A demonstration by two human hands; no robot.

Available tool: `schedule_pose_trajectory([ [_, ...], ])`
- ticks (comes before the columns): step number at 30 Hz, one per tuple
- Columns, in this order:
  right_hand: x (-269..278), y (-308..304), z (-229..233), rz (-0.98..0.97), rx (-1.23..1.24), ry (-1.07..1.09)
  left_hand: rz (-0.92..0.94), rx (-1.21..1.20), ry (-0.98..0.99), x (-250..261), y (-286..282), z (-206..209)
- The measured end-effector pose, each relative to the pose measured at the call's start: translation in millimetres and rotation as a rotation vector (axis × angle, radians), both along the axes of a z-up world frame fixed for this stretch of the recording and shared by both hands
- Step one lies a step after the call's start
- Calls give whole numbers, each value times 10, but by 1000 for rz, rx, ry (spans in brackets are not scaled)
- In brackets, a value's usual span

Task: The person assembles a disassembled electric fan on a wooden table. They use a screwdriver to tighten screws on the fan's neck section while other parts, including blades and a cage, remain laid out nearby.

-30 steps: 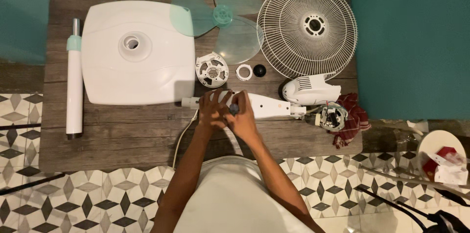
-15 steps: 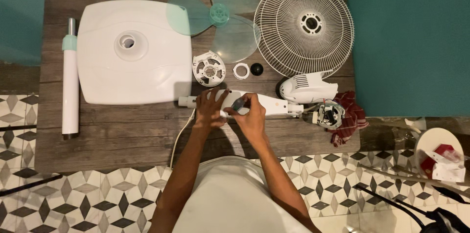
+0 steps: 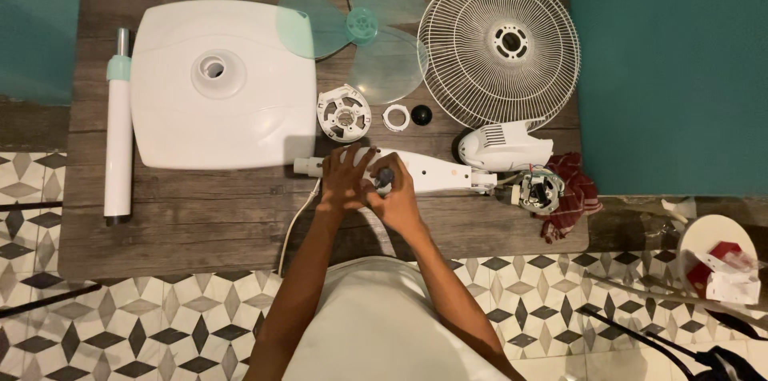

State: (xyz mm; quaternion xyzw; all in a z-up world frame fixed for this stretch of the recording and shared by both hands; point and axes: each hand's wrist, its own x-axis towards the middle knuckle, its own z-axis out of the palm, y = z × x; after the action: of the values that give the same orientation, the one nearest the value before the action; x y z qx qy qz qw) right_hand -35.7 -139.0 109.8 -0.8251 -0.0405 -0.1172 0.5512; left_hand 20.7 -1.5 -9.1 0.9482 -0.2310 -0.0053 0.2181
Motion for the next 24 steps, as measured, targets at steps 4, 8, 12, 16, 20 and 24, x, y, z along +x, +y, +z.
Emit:
schedule_pose_trajectory([
  [4, 24, 8, 5, -77, -88, -60, 17, 30, 15, 15, -18, 20],
  [8, -6, -19, 128, -109, -108, -1, -2, 169, 175, 40, -34, 169],
  [12, -46, -57, 280, -141, -95, -38, -12, 228, 262, 84, -73, 276],
  [16, -105, -99, 230, -192, -140, -89, 1, 170, 203, 17, -42, 337],
  [20, -122, -128, 113, -167, -86, -91, 12, 138, 175, 13, -53, 346],
  [24, -159, -139, 39, -43, -8, -92, 9, 124, 72, -2, -31, 276],
])
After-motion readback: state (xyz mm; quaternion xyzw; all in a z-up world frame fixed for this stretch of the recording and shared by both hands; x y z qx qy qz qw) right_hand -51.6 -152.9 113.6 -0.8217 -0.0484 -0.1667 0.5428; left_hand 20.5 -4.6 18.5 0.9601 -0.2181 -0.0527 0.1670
